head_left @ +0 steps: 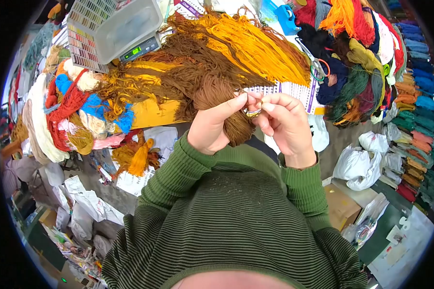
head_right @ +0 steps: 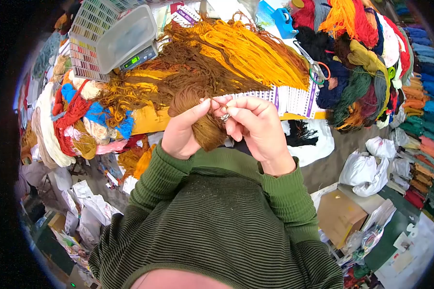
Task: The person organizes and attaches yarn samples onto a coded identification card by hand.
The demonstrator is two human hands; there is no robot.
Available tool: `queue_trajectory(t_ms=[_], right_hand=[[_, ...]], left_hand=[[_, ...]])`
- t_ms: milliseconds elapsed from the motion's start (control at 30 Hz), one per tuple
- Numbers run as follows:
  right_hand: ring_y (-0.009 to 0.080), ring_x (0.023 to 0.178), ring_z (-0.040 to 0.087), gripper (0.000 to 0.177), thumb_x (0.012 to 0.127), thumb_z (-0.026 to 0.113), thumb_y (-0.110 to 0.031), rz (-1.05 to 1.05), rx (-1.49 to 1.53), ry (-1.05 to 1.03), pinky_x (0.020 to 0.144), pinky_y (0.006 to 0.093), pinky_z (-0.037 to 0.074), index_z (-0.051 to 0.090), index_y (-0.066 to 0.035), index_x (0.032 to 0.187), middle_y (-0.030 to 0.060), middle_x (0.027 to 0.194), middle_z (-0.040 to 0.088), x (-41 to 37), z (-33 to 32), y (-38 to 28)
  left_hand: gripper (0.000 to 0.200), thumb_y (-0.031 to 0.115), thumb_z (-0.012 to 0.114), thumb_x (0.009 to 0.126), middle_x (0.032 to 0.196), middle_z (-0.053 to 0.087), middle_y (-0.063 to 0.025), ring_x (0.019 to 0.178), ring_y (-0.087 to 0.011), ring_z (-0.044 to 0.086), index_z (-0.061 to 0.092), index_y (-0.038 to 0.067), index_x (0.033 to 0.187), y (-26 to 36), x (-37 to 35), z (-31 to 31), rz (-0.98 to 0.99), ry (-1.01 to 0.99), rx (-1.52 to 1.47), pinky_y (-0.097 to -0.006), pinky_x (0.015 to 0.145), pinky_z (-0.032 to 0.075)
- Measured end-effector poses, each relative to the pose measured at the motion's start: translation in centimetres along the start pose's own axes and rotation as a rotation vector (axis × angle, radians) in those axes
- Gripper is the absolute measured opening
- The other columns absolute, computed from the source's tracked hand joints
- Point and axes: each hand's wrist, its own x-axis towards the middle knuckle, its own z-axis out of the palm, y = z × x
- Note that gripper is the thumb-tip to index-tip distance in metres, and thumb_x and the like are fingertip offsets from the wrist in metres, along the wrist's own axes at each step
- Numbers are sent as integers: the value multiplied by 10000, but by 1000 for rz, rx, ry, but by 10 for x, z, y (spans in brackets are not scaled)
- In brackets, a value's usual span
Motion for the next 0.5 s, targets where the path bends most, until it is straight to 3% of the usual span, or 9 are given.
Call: queue_trajectory(t_ms=[33, 133, 200, 400, 500], right_hand=[[35, 470, 454, 122, 750, 535, -15, -17, -52, 4, 395, 154, 338, 581, 44, 846, 36, 701, 574, 0, 0, 2], [25, 445, 410, 111, 736, 557, -9, -40, -196, 30, 384, 156, 304, 585, 39, 832, 20, 673, 554, 0, 2, 8], [23, 430, 381, 105, 729, 569, -9, -20, -277, 69, 380, 156, 281, 587, 36, 822, 13, 658, 541, 1, 5, 8], [19, 447, 371, 89, 745, 558, -31, -9, -81, 19, 388, 151, 261, 573, 18, 817, 0, 627, 515, 4, 2, 9], [7, 447, 348, 104, 769, 536, -61, 51, 41, -115, 389, 149, 247, 556, 5, 847, -21, 595, 486, 4, -4, 7]], left_hand=[[191, 102, 431, 833, 843, 552, -64, 789, -137, 524, 536, -27, 928, 0, 1, -1, -28, 0, -31, -257, 715, 416], [278, 167, 391, 852, 983, 523, -116, 904, -192, 510, 481, -48, 1004, 1, 3, -5, -55, -79, 48, -328, 819, 394], [286, 177, 390, 853, 1006, 511, -111, 931, -189, 496, 480, -45, 1010, 3, 2, 2, -17, -33, 82, -326, 831, 385], [307, 200, 379, 860, 1080, 480, -118, 1014, -182, 453, 477, -40, 1025, 8, 1, -2, -25, -54, 57, -313, 888, 348], [354, 252, 343, 874, 1111, 465, -125, 1041, -186, 432, 479, -38, 1025, 5, 2, -9, -32, -103, -17, -320, 907, 330]])
